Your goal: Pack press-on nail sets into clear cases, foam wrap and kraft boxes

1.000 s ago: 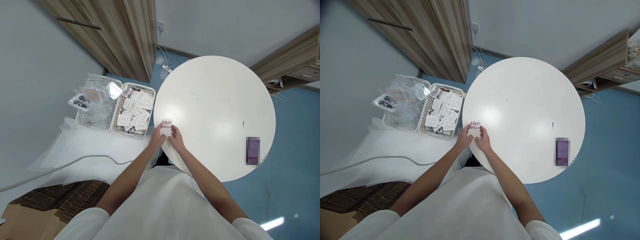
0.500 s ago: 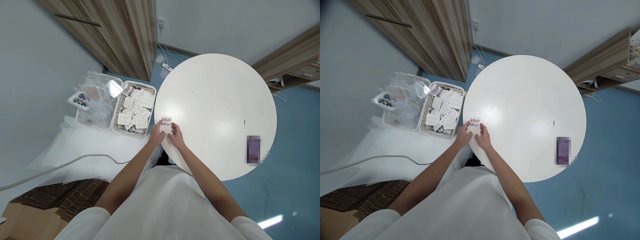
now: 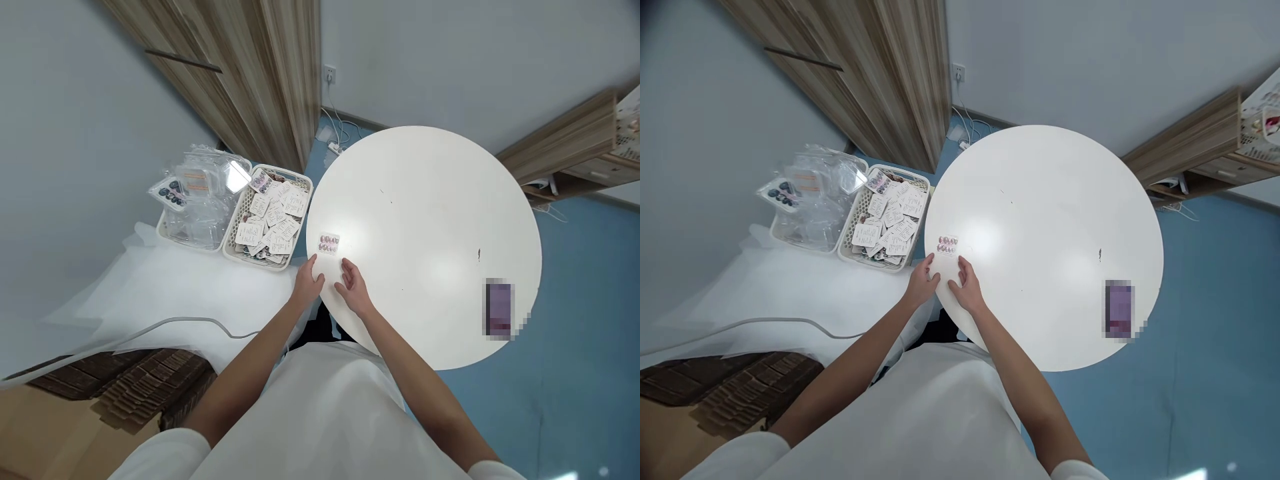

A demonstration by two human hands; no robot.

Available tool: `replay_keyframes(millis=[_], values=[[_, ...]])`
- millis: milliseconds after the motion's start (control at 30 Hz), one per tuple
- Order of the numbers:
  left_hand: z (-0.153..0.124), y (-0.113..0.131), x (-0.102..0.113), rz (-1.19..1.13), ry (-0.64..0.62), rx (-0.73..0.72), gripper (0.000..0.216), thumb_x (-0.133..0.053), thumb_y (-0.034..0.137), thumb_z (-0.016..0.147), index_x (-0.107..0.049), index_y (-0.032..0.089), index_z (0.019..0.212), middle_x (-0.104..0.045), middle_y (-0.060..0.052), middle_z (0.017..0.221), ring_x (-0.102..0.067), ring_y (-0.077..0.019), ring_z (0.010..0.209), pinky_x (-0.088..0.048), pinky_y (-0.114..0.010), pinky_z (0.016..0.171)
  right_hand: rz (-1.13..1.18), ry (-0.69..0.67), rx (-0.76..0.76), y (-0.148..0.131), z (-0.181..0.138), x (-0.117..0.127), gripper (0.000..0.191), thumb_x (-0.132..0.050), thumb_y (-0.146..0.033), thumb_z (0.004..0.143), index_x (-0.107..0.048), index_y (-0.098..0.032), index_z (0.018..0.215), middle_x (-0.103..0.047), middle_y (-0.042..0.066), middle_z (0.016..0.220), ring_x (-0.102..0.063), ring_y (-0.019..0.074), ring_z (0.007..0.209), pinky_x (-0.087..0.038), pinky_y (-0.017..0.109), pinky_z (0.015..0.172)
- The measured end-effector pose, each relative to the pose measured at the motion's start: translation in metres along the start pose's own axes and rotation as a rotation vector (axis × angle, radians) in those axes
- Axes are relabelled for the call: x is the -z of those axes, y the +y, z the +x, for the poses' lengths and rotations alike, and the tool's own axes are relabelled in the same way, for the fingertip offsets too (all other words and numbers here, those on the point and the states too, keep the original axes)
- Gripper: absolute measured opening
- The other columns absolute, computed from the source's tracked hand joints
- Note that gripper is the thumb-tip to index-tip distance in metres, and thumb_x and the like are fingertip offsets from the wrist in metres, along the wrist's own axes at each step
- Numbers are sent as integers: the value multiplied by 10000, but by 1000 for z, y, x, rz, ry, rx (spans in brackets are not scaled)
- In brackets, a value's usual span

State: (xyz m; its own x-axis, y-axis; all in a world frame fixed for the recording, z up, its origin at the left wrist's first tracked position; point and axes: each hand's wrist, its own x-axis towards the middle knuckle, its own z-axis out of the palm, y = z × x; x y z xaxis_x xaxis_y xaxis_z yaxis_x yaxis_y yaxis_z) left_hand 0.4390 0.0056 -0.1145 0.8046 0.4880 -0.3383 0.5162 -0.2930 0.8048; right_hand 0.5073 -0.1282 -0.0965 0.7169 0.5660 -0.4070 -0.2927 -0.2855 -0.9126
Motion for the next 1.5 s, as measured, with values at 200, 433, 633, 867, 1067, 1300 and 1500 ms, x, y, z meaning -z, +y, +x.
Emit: replay_keyframes(millis=[200, 433, 633, 867, 1067, 1300, 1500], values=[[-39, -2, -11, -60, 20, 62, 543, -481, 244, 770, -340, 191, 1292, -404, -104, 1315, -401, -234, 1182, -356, -395, 952, 41, -65, -20, 4, -60, 28, 575, -542, -255, 723, -323, -295, 1253, -332, 70, 1359, -448, 201, 1162, -375, 415, 951], [-98, 5, -22, -92, 109, 81, 412, -484, 283, 781, -462, 216, 1187, -512, -80, 1215, -467, -225, 1121, -425, -377, 880, 13, -41, -51, 18, -99, 60, 388, -517, -263, 722, -480, -235, 1107, -586, 84, 1066, -627, 169, 782, -457, 431, 827], [-149, 6, -24, -117, 166, 131, 366, -494, 297, 775, -510, 202, 1128, -566, -87, 1139, -531, -208, 1033, -463, -355, 831, -22, -88, -47, 20, -119, 69, 255, -522, -308, 714, -561, -201, 942, -621, 66, 890, -594, 157, 703, -497, 392, 752], [-196, -6, -4, -156, 278, 184, 355, -486, 317, 773, -515, 197, 1106, -569, -89, 1126, -532, -201, 1026, -465, -348, 828, -112, -217, -7, 17, -130, 49, 250, -503, -346, 737, -555, -203, 935, -608, 67, 889, -581, 163, 734, -502, 375, 746], [-224, -26, 30, -233, 439, 179, 376, -508, 287, 750, -496, 196, 1115, -570, -91, 1106, -563, -189, 948, -471, -345, 779, -174, -315, 65, 2, -125, -6, 328, -513, -358, 732, -527, -196, 1016, -589, 76, 972, -590, 164, 732, -495, 375, 744], [-224, -47, 84, -424, 568, 164, 448, -557, 264, 723, -460, 184, 1153, -579, -91, 1039, -585, -140, 797, -467, -285, 711, -330, -351, 171, -28, -101, -85, 470, -560, -364, 682, -482, -212, 1120, -548, 79, 1087, -582, 161, 770, -474, 346, 708], [-184, -46, 120, -601, 627, 128, 396, -616, 239, 687, -526, 155, 1063, -578, -112, 1044, -585, -152, 827, -458, -304, 748, -333, -355, 198, -56, -65, -132, 436, -561, -345, 683, -495, -223, 1096, -514, 80, 1167, -546, 195, 964, -451, 350, 790]])
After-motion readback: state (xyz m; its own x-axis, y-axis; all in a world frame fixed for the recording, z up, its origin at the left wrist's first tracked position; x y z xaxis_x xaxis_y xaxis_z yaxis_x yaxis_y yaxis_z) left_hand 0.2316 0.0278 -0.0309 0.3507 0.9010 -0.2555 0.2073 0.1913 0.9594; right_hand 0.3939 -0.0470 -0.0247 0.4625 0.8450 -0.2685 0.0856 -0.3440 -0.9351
